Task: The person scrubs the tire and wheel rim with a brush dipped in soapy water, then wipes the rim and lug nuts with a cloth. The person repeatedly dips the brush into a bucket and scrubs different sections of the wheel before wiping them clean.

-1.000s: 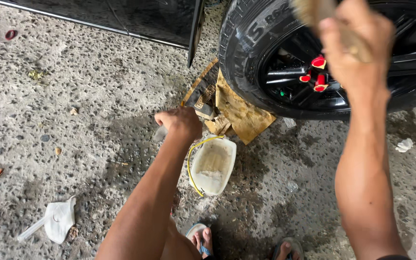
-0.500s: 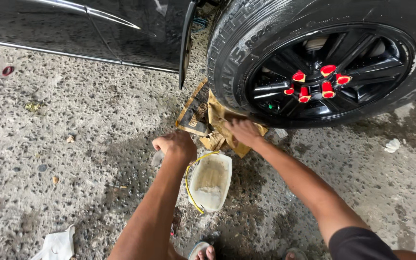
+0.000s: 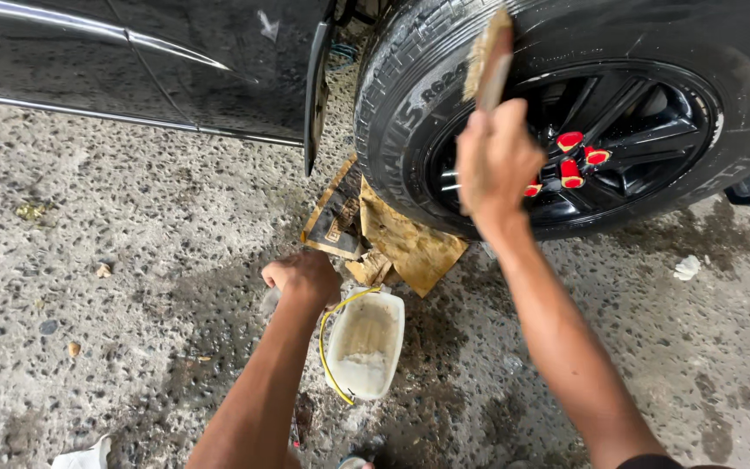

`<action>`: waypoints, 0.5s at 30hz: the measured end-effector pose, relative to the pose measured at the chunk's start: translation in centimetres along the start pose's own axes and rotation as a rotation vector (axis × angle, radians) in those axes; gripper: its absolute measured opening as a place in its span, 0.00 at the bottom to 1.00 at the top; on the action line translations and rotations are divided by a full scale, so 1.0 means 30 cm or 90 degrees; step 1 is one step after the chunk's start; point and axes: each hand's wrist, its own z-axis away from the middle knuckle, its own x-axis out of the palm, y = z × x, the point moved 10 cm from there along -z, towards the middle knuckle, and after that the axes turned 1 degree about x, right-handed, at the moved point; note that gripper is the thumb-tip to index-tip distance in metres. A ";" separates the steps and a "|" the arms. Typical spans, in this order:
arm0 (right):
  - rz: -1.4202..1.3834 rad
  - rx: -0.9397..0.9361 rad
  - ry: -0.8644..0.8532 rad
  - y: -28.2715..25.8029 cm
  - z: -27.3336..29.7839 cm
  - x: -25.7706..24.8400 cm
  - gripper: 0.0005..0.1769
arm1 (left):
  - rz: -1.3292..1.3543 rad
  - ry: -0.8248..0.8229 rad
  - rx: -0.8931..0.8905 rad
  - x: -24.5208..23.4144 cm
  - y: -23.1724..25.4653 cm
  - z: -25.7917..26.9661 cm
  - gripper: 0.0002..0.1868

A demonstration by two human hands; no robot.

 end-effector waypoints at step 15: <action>-0.032 -0.191 -0.493 0.072 0.380 0.304 0.08 | 0.009 0.004 -0.004 -0.020 -0.035 0.081 0.30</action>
